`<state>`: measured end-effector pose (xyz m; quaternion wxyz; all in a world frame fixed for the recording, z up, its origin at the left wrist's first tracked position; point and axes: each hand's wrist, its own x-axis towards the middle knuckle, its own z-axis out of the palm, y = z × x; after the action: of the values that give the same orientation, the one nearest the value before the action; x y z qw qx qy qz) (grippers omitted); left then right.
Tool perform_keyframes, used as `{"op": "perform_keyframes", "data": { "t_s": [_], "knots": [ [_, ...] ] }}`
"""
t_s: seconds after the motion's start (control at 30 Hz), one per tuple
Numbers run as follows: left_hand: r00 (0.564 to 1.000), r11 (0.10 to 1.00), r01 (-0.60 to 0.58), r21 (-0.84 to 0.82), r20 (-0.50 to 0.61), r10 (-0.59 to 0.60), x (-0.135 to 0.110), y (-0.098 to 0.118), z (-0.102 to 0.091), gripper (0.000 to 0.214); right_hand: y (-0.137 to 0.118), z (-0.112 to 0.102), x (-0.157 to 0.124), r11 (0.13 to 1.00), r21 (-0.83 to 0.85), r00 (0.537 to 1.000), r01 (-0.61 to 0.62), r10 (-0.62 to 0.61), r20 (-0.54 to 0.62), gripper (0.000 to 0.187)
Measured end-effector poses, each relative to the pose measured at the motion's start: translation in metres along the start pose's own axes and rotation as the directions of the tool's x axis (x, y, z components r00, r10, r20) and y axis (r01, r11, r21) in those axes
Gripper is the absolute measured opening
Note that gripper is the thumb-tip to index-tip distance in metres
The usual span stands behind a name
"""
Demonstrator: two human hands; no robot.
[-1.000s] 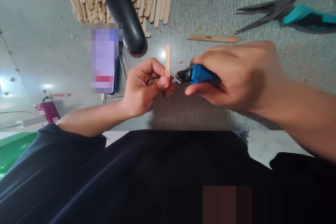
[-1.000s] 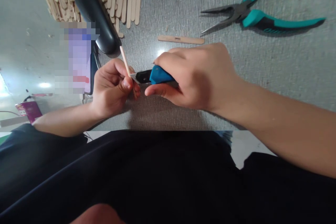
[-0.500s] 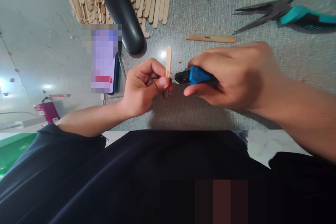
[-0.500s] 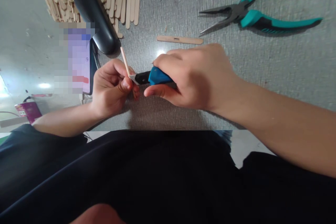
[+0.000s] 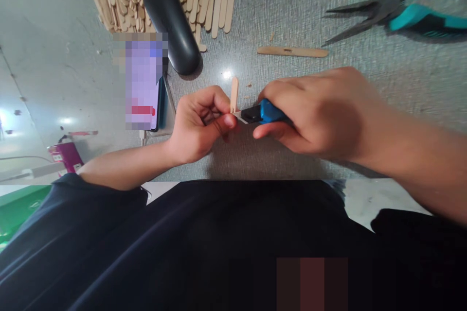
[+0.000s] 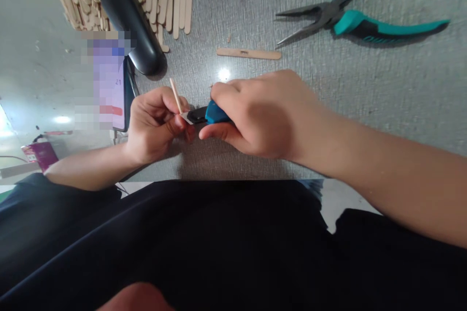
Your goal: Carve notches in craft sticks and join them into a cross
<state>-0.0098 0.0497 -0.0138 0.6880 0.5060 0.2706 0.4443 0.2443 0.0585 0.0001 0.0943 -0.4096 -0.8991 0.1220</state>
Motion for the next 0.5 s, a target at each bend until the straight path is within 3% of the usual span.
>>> {"op": "perform_keyframes", "data": {
  "t_s": [0.17,0.33,0.4,0.5],
  "knots": [
    [1.000,0.999,-0.002,-0.042,0.012,0.002,0.000,0.002,0.002,0.029,-0.003,-0.004,0.004,0.999,-0.041,1.000,-0.021,0.022,0.017,0.103],
    [0.992,0.991,0.100,-0.093,-0.069,-0.107,0.001,0.002,0.006,0.041,-0.005,-0.005,0.008,0.996,-0.052,0.996,-0.070,0.067,-0.057,0.099],
    [0.983,0.984,0.150,-0.092,-0.093,-0.159,0.002,0.002,0.006,0.048,-0.002,-0.004,0.007,0.997,-0.019,0.990,-0.080,0.078,-0.114,0.093],
    [0.976,0.980,0.178,-0.088,-0.108,-0.187,0.002,0.002,0.007,0.051,0.008,0.000,0.004,0.999,0.006,0.946,-0.054,0.053,-0.320,0.084]
  ]
}}
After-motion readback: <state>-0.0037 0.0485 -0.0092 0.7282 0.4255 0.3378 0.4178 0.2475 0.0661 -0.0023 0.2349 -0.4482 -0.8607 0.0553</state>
